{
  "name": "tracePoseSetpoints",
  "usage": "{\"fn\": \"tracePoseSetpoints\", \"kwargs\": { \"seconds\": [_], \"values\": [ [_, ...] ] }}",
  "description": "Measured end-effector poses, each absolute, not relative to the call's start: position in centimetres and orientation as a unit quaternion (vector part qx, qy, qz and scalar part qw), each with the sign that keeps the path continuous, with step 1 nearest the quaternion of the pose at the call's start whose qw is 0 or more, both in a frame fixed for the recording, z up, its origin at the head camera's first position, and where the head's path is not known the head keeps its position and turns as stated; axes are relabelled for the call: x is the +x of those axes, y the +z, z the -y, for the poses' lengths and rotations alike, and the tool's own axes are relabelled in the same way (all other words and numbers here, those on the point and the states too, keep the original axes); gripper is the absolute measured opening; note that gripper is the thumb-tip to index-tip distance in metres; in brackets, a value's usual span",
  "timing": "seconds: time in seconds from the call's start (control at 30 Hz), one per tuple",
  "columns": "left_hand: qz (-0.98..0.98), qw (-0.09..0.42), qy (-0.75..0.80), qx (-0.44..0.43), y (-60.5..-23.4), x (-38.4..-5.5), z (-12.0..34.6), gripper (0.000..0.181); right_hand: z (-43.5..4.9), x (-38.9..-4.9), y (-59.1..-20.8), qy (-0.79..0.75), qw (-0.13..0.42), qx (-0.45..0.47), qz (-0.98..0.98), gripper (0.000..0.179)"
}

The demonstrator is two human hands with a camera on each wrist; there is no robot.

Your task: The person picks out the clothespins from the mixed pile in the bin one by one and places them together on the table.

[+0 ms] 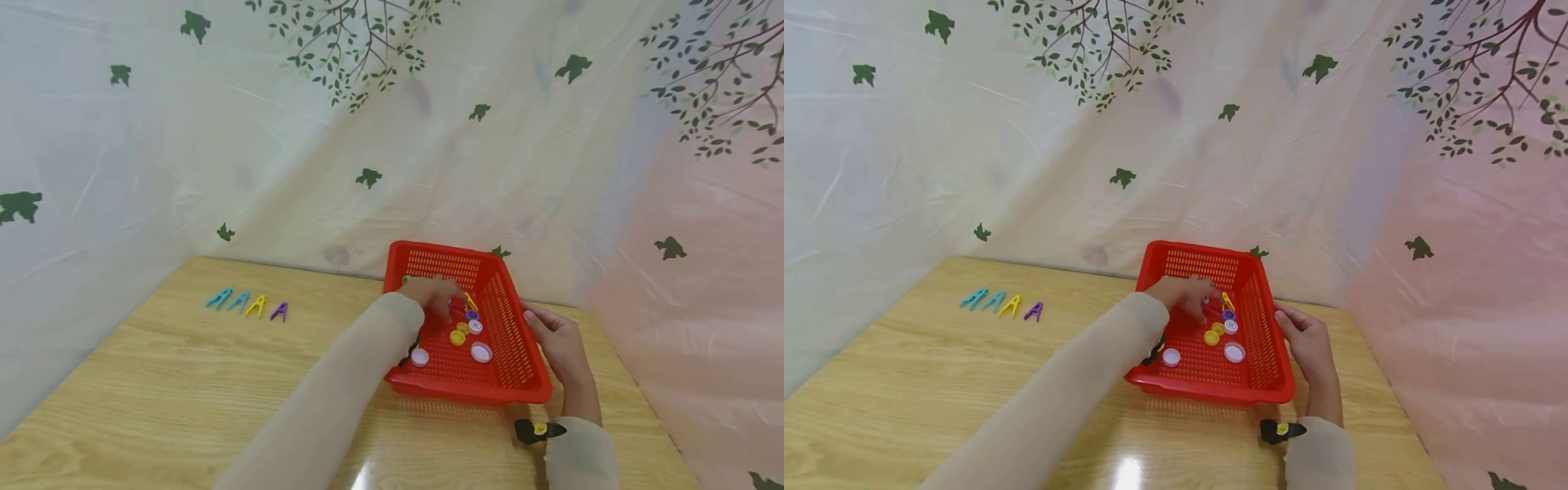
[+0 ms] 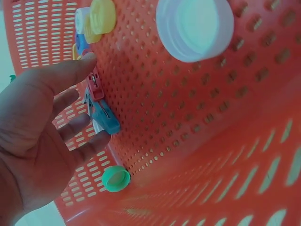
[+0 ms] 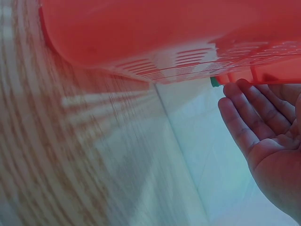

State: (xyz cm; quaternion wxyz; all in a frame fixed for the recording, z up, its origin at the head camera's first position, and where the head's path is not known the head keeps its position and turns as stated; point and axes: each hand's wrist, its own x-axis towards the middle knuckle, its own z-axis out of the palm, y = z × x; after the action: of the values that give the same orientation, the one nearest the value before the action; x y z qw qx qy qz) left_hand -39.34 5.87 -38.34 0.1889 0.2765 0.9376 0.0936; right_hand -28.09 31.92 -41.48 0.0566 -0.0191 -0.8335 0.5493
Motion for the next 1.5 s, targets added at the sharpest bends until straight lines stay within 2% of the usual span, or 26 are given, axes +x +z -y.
{"fn": "tracePoseSetpoints", "kwargs": {
  "seconds": [0.27, 0.5, 0.73, 0.8, 0.93, 1.17, 1.33, 1.5],
  "values": [
    [-0.937, 0.240, 0.093, 0.234, -37.96, -39.18, -6.32, 0.069, -31.87, -28.04, -41.45, 0.544, 0.058, -0.021, 0.837, 0.054],
    [-0.936, 0.255, 0.111, 0.216, -38.38, -39.41, -6.60, 0.067, -31.76, -27.87, -41.41, 0.547, 0.052, -0.025, 0.835, 0.055],
    [-0.916, 0.289, 0.190, 0.202, -38.57, -39.47, -6.41, 0.040, -31.84, -27.85, -41.34, 0.550, 0.053, -0.025, 0.833, 0.056],
    [-0.912, 0.287, 0.214, 0.199, -38.60, -39.37, -6.26, 0.039, -31.86, -27.86, -41.33, 0.553, 0.051, -0.024, 0.831, 0.056],
    [-0.908, 0.276, 0.247, 0.199, -38.64, -39.24, -6.06, 0.045, -31.83, -27.91, -41.32, 0.557, 0.049, -0.024, 0.828, 0.056],
    [-0.919, 0.266, 0.176, 0.232, -38.61, -39.50, -6.41, 0.076, -31.85, -27.93, -41.30, 0.554, 0.052, -0.023, 0.830, 0.055],
    [-0.923, 0.294, 0.133, 0.207, -38.37, -39.53, -6.55, 0.072, -31.91, -28.01, -41.41, 0.554, 0.054, -0.022, 0.831, 0.055],
    [-0.926, 0.286, 0.121, 0.214, -38.19, -39.25, -6.60, 0.062, -31.95, -28.08, -41.49, 0.552, 0.054, -0.019, 0.832, 0.056]
  ]
}}
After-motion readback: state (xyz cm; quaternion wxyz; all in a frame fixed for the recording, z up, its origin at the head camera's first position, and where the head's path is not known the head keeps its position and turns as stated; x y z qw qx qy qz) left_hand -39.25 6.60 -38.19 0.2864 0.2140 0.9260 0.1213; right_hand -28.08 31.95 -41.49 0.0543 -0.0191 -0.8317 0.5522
